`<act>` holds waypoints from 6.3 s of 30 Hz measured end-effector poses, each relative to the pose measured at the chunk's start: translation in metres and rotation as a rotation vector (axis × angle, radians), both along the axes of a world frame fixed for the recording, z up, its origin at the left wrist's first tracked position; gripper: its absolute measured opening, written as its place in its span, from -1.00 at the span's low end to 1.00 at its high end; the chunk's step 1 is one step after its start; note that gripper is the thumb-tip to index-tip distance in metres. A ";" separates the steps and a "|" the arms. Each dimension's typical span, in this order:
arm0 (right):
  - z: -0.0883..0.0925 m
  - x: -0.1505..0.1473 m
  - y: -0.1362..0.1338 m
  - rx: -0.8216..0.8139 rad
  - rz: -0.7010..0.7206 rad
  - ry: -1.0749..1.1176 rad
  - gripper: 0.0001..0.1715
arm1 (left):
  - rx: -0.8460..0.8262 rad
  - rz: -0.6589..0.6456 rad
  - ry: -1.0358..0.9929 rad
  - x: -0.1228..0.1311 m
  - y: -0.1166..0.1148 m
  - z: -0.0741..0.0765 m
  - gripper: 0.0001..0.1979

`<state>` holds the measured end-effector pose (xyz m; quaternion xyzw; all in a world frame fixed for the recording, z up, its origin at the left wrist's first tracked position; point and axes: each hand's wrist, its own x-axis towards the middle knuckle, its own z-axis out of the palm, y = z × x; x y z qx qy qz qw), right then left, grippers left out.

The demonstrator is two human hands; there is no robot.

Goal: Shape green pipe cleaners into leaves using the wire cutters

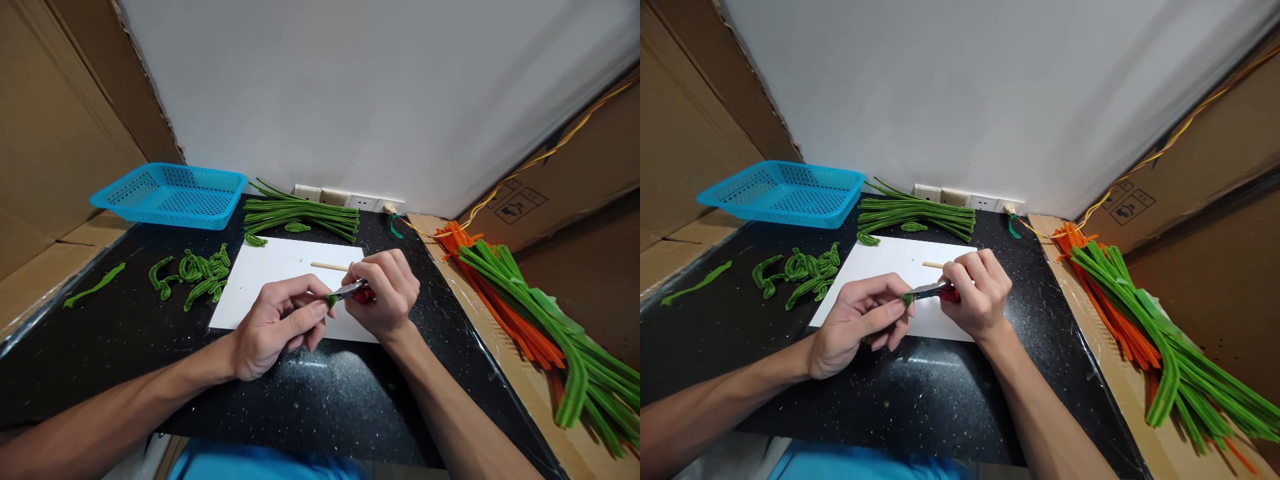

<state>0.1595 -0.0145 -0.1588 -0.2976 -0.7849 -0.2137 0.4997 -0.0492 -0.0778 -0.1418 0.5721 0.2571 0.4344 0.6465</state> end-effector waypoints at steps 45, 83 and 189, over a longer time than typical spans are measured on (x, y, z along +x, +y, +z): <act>-0.003 -0.005 0.001 -0.104 -0.121 -0.194 -0.83 | -0.046 0.173 -0.062 -0.001 0.019 -0.001 -0.72; -0.006 0.002 0.007 -0.049 -0.184 -0.291 -0.77 | -0.045 0.143 0.266 -0.027 0.044 0.008 -0.72; -0.012 -0.005 0.002 -0.515 -0.130 -0.200 -0.98 | 0.616 0.594 0.567 -0.022 0.046 -0.010 -0.75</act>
